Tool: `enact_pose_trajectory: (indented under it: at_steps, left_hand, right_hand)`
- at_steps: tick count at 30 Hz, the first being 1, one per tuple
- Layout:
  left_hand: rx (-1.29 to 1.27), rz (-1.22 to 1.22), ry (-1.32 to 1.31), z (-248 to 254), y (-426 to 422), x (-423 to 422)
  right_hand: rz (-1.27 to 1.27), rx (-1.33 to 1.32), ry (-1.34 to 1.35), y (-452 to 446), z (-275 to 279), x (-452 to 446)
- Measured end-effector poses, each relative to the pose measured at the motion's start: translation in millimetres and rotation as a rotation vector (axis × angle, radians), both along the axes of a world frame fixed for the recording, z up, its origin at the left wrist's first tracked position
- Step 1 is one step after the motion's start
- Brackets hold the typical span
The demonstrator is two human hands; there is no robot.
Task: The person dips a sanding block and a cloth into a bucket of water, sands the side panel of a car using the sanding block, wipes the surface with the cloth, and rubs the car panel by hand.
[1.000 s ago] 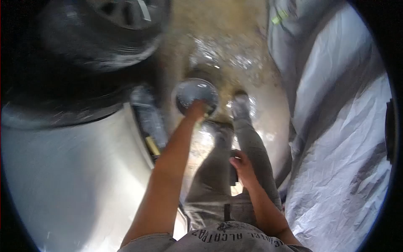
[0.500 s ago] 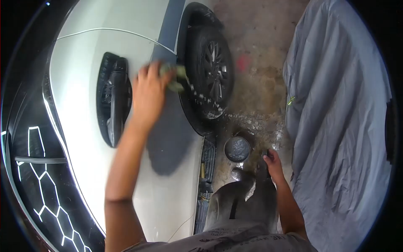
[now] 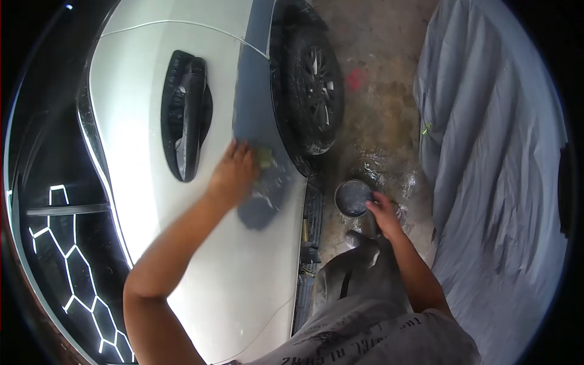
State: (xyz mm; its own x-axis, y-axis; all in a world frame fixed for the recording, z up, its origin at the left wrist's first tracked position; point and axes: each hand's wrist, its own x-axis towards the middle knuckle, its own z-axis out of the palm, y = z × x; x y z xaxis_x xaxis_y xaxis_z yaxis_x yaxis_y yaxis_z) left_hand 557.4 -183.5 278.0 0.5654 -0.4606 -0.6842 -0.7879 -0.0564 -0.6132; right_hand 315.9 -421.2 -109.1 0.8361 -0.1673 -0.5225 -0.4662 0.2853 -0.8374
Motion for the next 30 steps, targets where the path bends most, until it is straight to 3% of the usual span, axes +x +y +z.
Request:
enact_pose_trajectory:
  at_steps: [4, 9, 12, 15, 19, 21, 24, 27, 30]
  left_hand:
    - [0.000, 0.045, 0.147, 17.1, 35.5, -75.3]
    - [-0.247, 0.108, 0.214, 54.4, 82.2, -120.7]
    - [-0.349, 0.079, 0.110, 101.7, 102.0, -127.9]
    - [-0.484, 0.043, -0.032, 156.1, 117.3, -126.7]
    - [-0.520, -0.058, -0.273, 186.5, 140.0, -117.7]
    - [-0.573, -0.052, -0.247, 192.5, 149.6, -111.3]
    - [-0.742, -0.048, -0.188, 190.1, 158.3, -95.4]
    - [-0.804, -0.022, -0.115, 184.7, 170.2, -77.2]
    - [-0.830, -0.027, -0.132, 178.8, 168.8, -69.4]
  right_hand:
    - [0.020, 0.108, -0.143, 62.2, 82.1, 47.6]
    - [0.013, 0.137, -0.354, 159.3, 145.5, 73.6]
    - [-0.068, 0.194, -0.455, 209.2, 168.3, 113.5]
    - [-0.324, 0.133, -0.577, 231.4, 192.3, 178.9]
    - [-0.514, -0.015, -0.535, 257.8, 214.5, 214.1]
    - [-0.569, -0.060, -0.616, 301.3, 212.8, 171.4]
    - [-0.441, -0.151, -0.641, 380.4, 199.6, 47.9]
    - [-0.392, -0.118, -0.669, 369.3, 192.4, 68.1]
    - [-0.538, -0.033, -0.707, 287.0, 216.9, 210.7]
